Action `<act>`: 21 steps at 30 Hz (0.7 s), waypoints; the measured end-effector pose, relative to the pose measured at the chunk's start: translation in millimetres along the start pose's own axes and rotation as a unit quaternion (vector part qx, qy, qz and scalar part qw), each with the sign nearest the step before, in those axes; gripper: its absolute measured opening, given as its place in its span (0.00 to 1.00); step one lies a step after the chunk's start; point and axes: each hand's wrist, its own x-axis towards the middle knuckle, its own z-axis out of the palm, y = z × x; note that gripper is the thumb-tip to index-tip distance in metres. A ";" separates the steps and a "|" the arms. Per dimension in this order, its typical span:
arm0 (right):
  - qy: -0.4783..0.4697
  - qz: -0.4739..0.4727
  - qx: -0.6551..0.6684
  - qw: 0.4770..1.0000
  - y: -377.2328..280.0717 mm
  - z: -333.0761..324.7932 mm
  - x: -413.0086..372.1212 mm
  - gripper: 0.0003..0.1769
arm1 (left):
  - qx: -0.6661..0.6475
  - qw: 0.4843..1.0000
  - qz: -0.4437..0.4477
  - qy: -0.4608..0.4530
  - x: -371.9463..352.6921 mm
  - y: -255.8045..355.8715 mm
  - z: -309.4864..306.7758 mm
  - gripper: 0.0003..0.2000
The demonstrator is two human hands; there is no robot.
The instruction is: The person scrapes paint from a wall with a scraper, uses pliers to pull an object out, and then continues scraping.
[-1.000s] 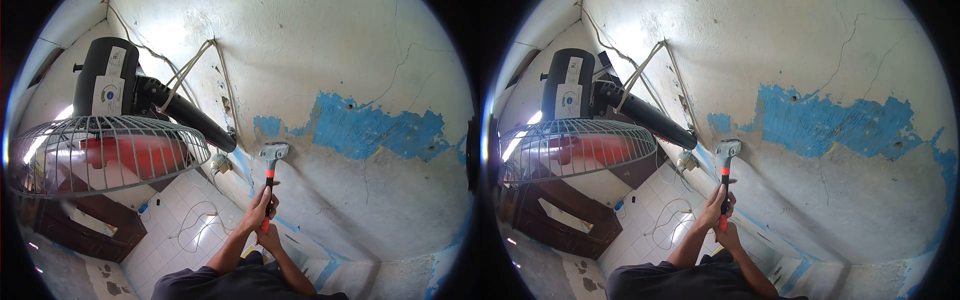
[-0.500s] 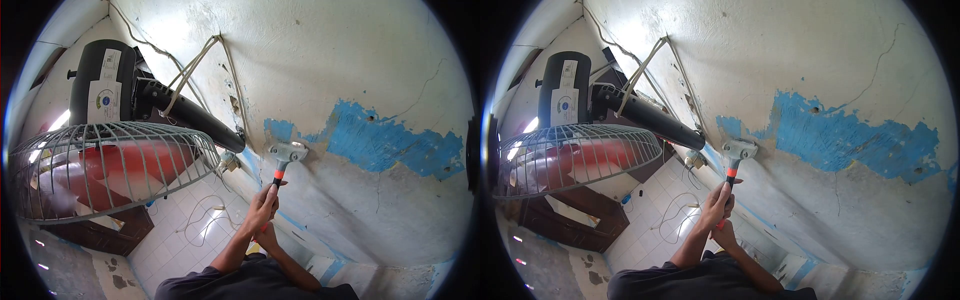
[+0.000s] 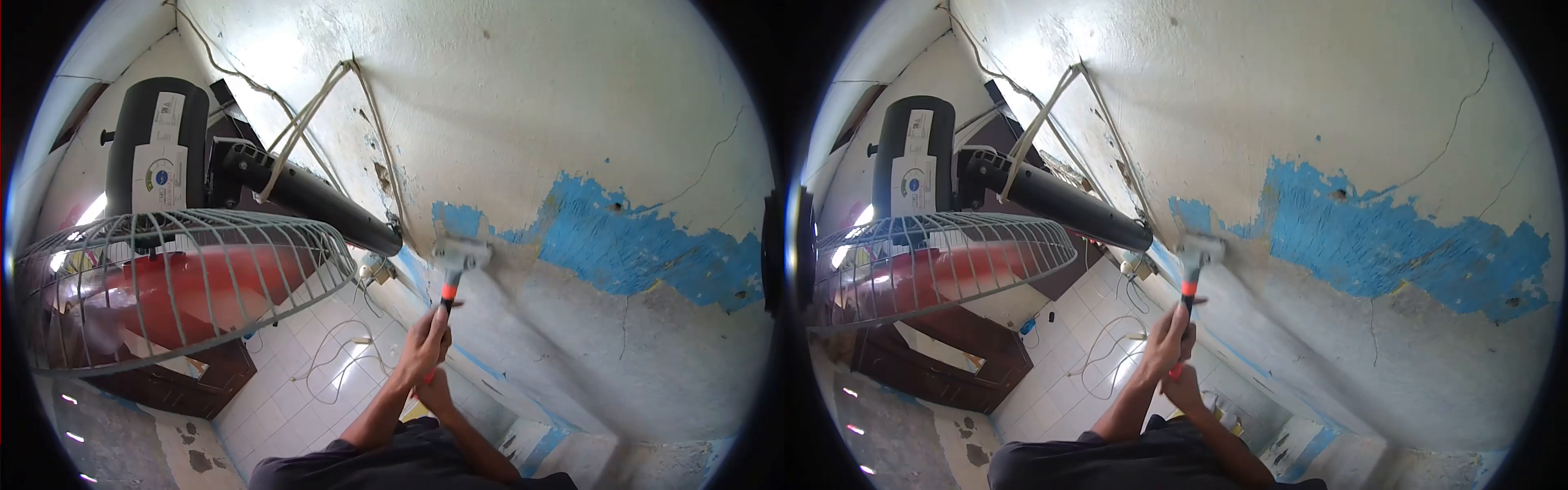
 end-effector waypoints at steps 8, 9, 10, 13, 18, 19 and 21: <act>-0.011 0.037 0.008 0.999 -0.4 9.8 4.0 0.13 | 0.033 0.999 -0.012 0.003 1.0 -1.4 -10.3 0.21; -0.030 0.013 -0.014 0.999 -11.2 7.9 13.2 0.11 | 0.015 1.000 0.014 -0.004 6.5 5.6 -11.6 0.21; -0.053 0.053 -0.020 0.997 -19.0 7.1 21.2 0.10 | 0.028 1.000 0.008 -0.007 5.3 3.7 -15.5 0.23; -0.011 -0.013 0.041 0.999 2.6 30.3 17.5 0.06 | 0.072 0.997 -0.003 -0.008 5.6 -1.6 -27.4 0.26; -0.044 -0.012 0.017 0.999 3.2 22.0 36.9 0.03 | 0.078 0.997 0.025 0.009 14.9 10.7 -27.1 0.21; -0.130 0.036 -0.005 0.991 15.3 15.3 46.1 0.12 | 0.081 0.996 0.041 0.010 17.4 15.7 -26.4 0.21; -0.084 -0.007 0.011 0.996 21.9 26.0 42.2 0.18 | 0.102 0.994 0.022 0.012 15.4 5.4 -33.2 0.20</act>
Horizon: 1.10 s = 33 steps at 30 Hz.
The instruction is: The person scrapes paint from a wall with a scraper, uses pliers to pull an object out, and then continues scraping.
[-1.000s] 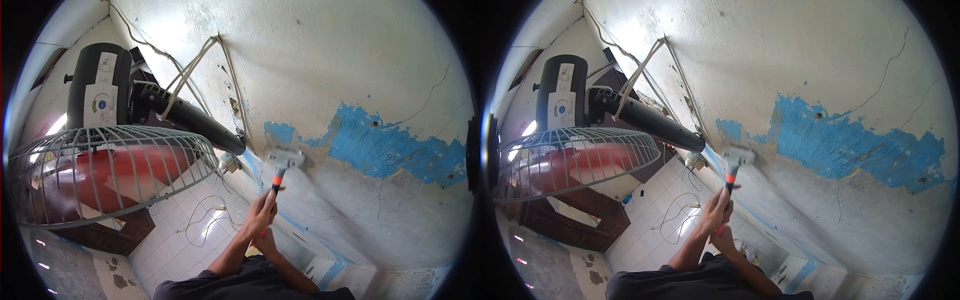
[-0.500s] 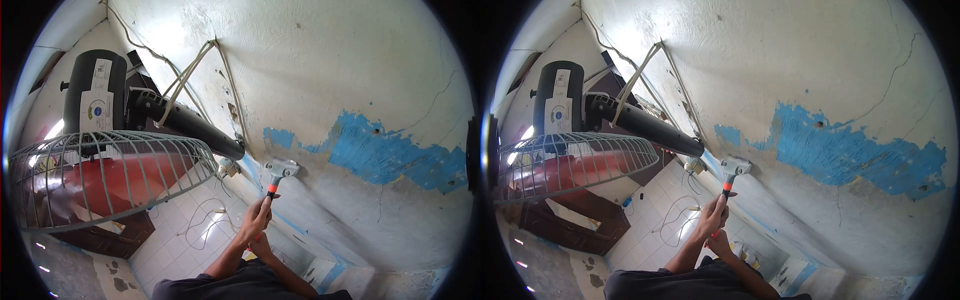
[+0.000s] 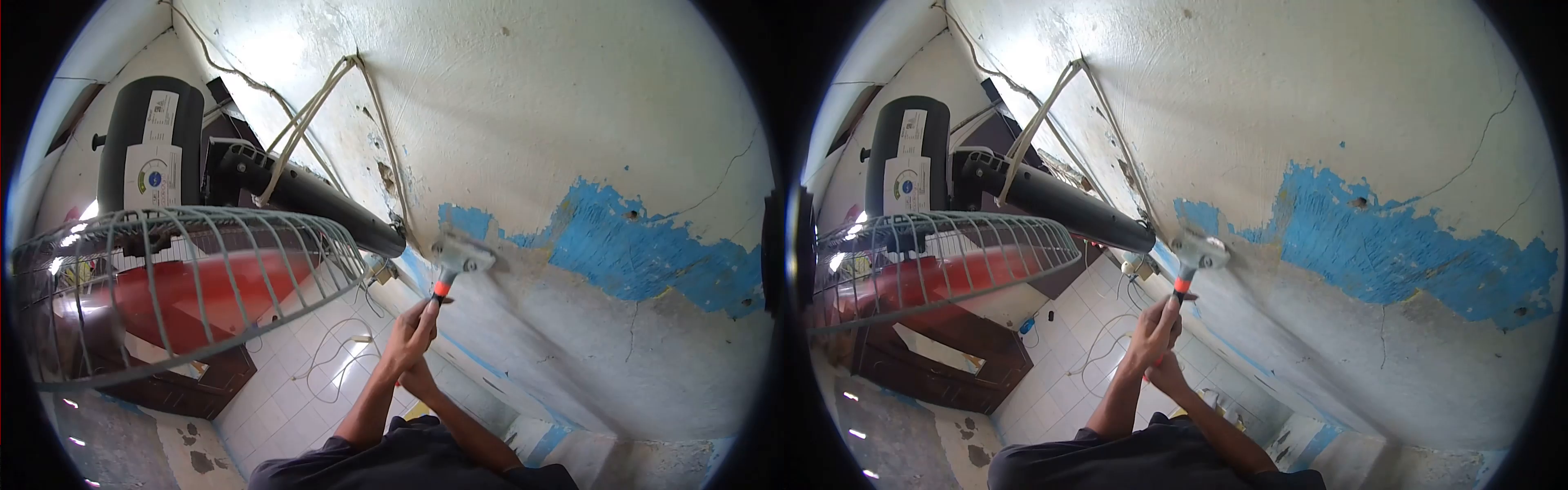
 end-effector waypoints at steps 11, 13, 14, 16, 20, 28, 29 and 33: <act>0.075 -0.056 0.015 0.996 -8.8 10.4 8.1 0.06 | 0.042 0.999 0.011 0.009 4.9 -12.3 -6.0 0.20; 0.104 -0.086 0.022 0.991 -13.0 16.4 5.1 0.08 | 0.044 0.999 0.010 0.011 3.7 -11.4 -4.5 0.19; 0.094 -0.088 0.016 0.992 -12.6 14.2 8.1 0.09 | 0.034 0.999 0.016 0.013 5.1 -6.7 -3.7 0.19; 0.054 -0.080 -0.013 0.995 -22.1 6.3 13.7 0.09 | 0.019 1.000 0.023 0.007 4.2 18.8 -1.8 0.20; -0.021 0.029 -0.014 0.999 -6.8 2.7 9.6 0.19 | 0.023 1.000 -0.006 -0.010 5.9 -10.3 -7.4 0.20; 0.002 0.004 -0.058 0.998 -28.9 8.8 17.6 0.17 | 0.050 0.998 0.022 0.009 9.7 7.8 -13.0 0.20; 0.032 -0.026 -0.045 0.998 -28.5 11.8 14.7 0.15 | 0.043 0.999 0.014 0.008 7.5 -5.3 -12.1 0.20; 0.082 -0.109 -0.054 0.989 -18.8 8.0 17.5 0.13 | 0.046 0.998 0.036 0.027 10.3 -2.0 -8.3 0.20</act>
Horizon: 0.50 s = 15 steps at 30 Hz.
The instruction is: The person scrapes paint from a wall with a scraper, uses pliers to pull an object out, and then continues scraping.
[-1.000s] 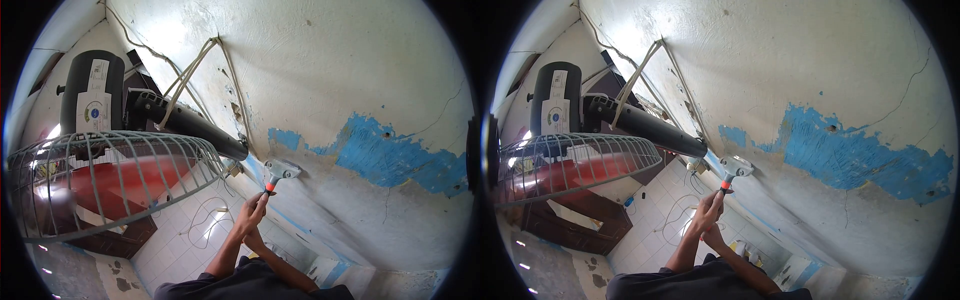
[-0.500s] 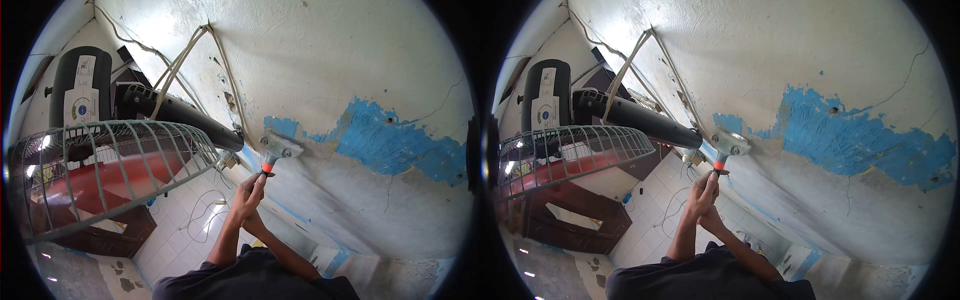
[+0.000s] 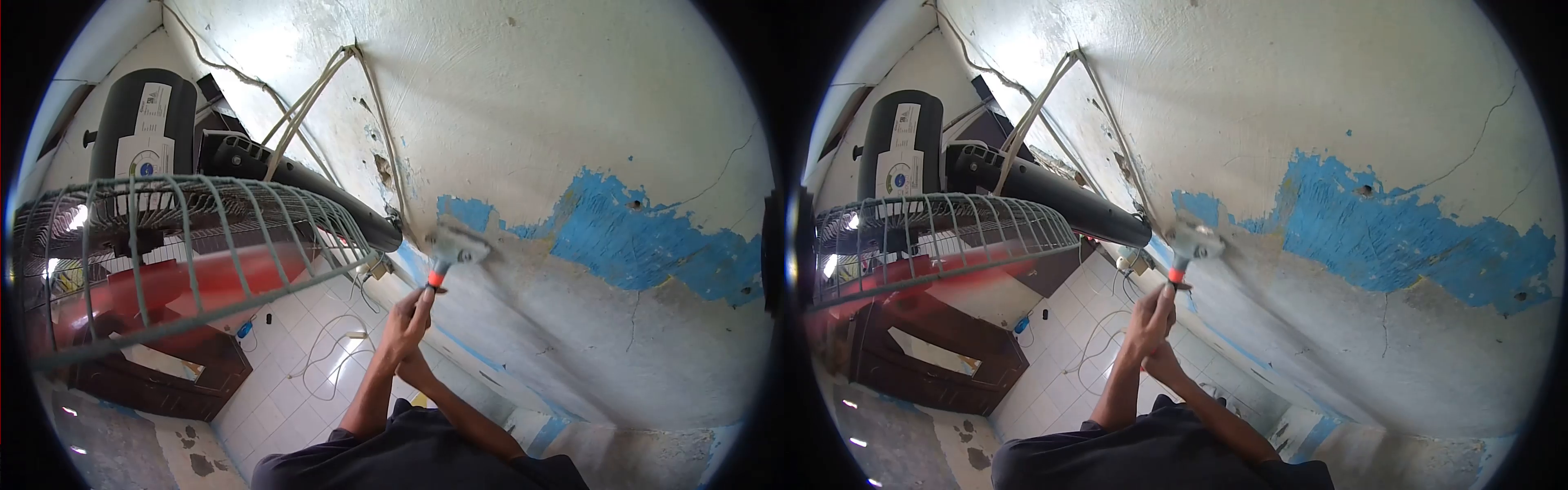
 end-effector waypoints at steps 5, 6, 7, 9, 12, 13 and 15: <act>-0.028 0.003 0.008 1.000 -25.0 -10.2 26.7 0.12 | -0.004 1.000 0.023 -0.004 10.1 38.2 0.0 0.20; -0.024 0.008 0.024 0.999 -17.1 -7.8 18.3 0.12 | 0.003 1.000 0.018 -0.006 9.1 20.0 -0.2 0.20; -0.033 0.029 0.038 0.998 -6.7 -5.8 9.6 0.11 | 0.010 1.000 0.014 -0.008 6.0 6.5 0.5 0.21; -0.048 0.070 0.066 0.994 4.8 -1.6 -5.6 0.11 | -0.005 1.000 -0.016 -0.009 -4.1 -7.6 1.2 0.21; -0.042 0.046 0.040 0.997 18.4 1.5 -1.9 0.12 | 0.001 1.000 -0.015 -0.004 -1.2 -6.3 -0.2 0.21; -0.044 0.028 0.024 0.998 17.8 2.3 4.8 0.12 | 0.008 1.000 -0.004 0.004 0.7 2.9 -1.6 0.21; -0.078 0.052 0.042 0.995 8.5 1.1 16.2 0.11 | 0.010 1.000 0.000 -0.009 4.2 15.4 -7.9 0.21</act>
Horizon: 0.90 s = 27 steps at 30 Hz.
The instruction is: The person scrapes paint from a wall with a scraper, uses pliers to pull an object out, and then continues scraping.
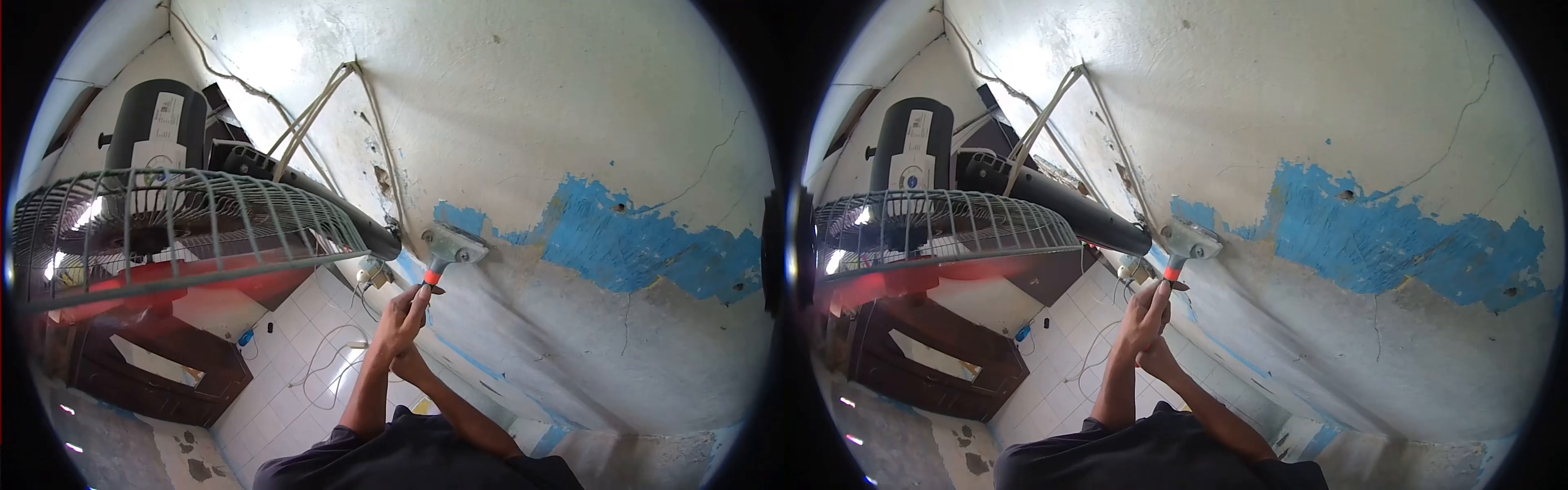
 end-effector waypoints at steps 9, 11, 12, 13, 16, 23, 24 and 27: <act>-0.001 -0.081 -0.112 0.990 3.2 7.9 11.8 0.17 | 0.050 0.998 0.033 0.025 4.3 9.6 -2.1 0.21; -0.025 -0.059 -0.103 0.993 -15.2 4.9 18.1 0.19 | 0.054 0.998 0.042 0.015 6.8 18.4 -5.7 0.21; -0.042 -0.059 -0.120 0.990 -10.1 3.5 20.3 0.23 | 0.051 0.998 0.039 0.011 5.3 21.2 -7.0 0.21; -0.058 -0.060 -0.138 0.987 -4.2 0.9 23.1 0.28 | 0.048 0.998 0.037 0.007 5.5 23.1 -6.7 0.21; 0.020 -0.141 -0.133 0.981 39.7 18.0 5.7 0.23 | 0.042 0.999 0.003 0.010 -3.4 -11.6 -6.4 0.21; -0.062 -0.014 -0.074 0.995 40.2 18.9 16.7 0.28 | 0.062 0.998 0.000 0.015 0.9 0.5 -12.7 0.21; -0.037 -0.098 -0.107 0.989 53.5 24.6 11.4 0.28 | 0.063 0.998 -0.010 0.016 -0.6 -7.4 -12.8 0.21; -0.051 -0.081 -0.069 0.993 38.2 22.5 3.8 0.28 | 0.062 0.998 -0.015 0.011 0.3 -13.6 -13.2 0.21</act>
